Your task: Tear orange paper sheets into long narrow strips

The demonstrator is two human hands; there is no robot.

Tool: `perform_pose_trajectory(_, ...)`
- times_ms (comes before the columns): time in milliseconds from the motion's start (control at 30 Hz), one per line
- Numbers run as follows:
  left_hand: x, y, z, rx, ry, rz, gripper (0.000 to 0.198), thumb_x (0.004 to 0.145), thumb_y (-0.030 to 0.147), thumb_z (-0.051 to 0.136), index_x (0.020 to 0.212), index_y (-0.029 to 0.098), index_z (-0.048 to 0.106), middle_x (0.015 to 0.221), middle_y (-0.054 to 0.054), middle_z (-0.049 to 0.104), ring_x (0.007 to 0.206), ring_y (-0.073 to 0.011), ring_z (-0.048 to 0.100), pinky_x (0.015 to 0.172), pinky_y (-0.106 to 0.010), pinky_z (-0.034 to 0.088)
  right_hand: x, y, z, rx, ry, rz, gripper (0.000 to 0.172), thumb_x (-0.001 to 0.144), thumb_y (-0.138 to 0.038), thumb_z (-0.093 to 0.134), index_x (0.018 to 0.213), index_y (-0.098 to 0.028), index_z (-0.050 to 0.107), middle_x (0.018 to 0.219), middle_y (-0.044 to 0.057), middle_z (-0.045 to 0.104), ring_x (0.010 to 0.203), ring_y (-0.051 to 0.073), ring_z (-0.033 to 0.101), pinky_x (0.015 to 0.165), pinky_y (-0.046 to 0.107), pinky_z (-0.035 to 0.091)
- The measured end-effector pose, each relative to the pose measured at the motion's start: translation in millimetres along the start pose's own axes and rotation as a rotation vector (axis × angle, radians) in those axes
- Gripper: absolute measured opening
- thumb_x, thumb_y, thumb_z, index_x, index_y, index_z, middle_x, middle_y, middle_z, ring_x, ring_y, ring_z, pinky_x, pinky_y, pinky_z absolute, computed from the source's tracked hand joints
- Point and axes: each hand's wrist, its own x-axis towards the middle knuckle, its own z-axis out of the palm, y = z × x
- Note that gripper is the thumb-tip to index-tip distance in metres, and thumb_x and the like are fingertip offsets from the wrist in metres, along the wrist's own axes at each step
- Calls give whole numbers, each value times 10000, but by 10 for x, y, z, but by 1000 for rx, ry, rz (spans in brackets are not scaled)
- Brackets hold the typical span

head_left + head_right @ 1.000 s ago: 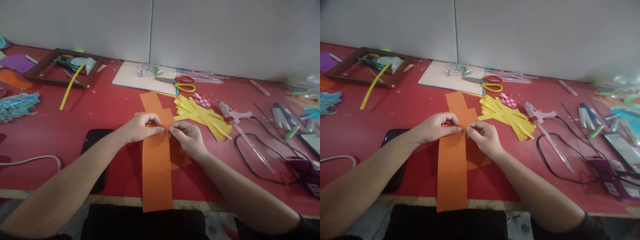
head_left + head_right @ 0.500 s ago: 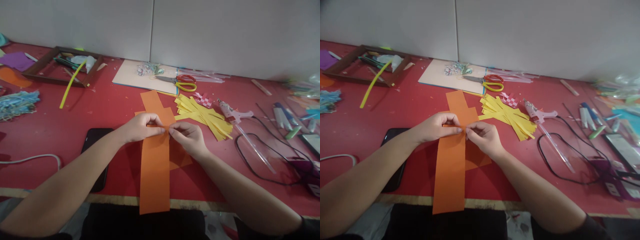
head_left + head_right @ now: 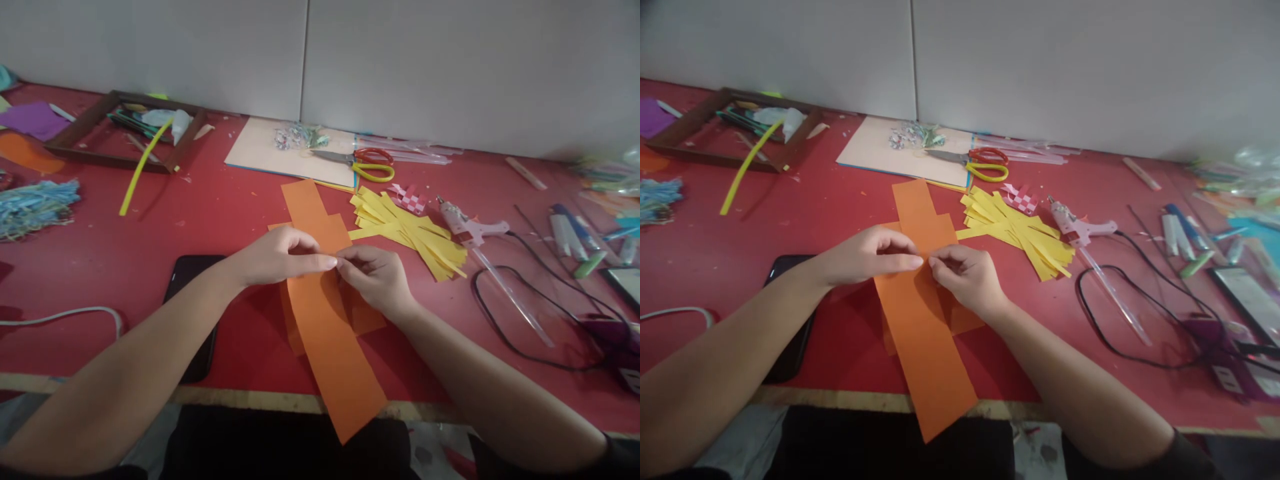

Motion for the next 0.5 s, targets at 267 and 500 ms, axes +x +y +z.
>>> perform_pose_trajectory(267,68,-61,59,16,-9,3,284,760,441,745,869,179,724,919,-53,770,870,-216,686,801,-307,489,13,-18,-14,10,-47,0,122,786,-242,610,685,-198,663,580,-9,618,523,118,545,512,258,432)
perform_pose_trajectory(500,54,-67,34,51,-25,4,265,763,436,739,839,183,728,849,-26,750,814,-197,665,759,-287,477,7,-41,-54,36,-130,44,119,792,-237,582,713,-185,654,572,-12,594,505,113,539,502,250,429)
